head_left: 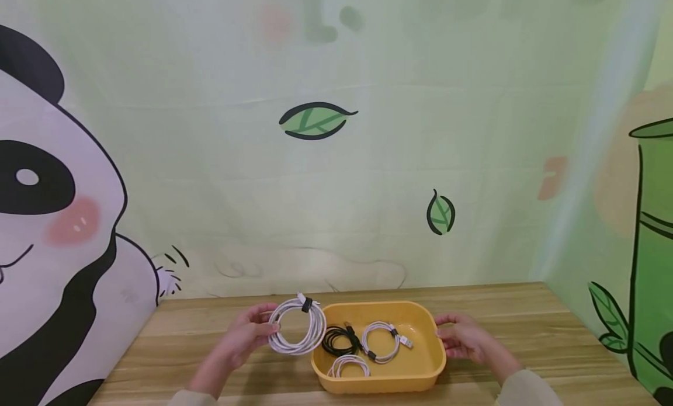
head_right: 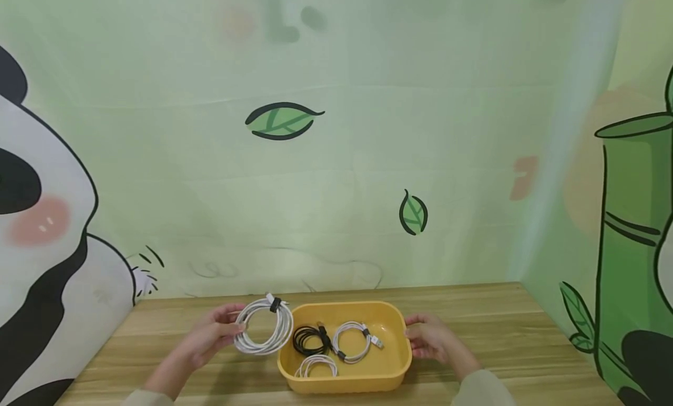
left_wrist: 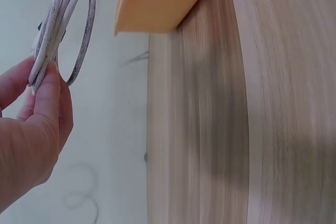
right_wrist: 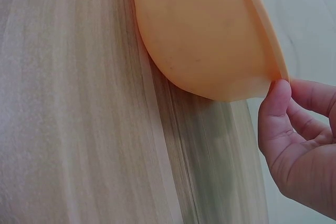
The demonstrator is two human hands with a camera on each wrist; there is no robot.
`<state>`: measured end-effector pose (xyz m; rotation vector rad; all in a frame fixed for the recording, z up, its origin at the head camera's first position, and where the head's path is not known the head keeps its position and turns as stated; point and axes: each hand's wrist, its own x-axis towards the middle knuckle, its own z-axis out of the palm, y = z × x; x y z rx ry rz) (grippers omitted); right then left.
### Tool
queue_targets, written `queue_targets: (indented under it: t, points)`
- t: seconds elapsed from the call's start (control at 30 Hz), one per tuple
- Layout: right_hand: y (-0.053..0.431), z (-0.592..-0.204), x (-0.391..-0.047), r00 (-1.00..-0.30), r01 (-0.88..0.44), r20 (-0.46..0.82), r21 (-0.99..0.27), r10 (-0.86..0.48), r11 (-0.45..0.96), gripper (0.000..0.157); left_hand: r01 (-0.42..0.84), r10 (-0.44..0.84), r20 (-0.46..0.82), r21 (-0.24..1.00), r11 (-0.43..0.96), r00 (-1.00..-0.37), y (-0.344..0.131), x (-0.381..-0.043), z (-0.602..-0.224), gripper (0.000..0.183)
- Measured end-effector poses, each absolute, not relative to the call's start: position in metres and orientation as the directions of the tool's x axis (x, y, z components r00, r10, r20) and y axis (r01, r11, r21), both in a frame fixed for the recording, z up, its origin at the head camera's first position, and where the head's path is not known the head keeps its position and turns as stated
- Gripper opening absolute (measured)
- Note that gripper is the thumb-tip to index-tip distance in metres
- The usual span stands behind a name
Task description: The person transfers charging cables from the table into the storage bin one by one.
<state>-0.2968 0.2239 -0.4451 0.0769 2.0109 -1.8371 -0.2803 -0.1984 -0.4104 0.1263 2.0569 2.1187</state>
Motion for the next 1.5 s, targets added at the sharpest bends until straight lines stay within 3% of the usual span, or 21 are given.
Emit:
queue_targets:
  t: [1.5]
  points:
    - [0.224, -0.447, -0.297, -0.918, 0.315, -0.337, -0.940, -0.208, 0.130, 0.042, -0.063, 0.273, -0.064, 0.998, 0.012, -0.960, -0.120, -0.282, -0.415, 0.048]
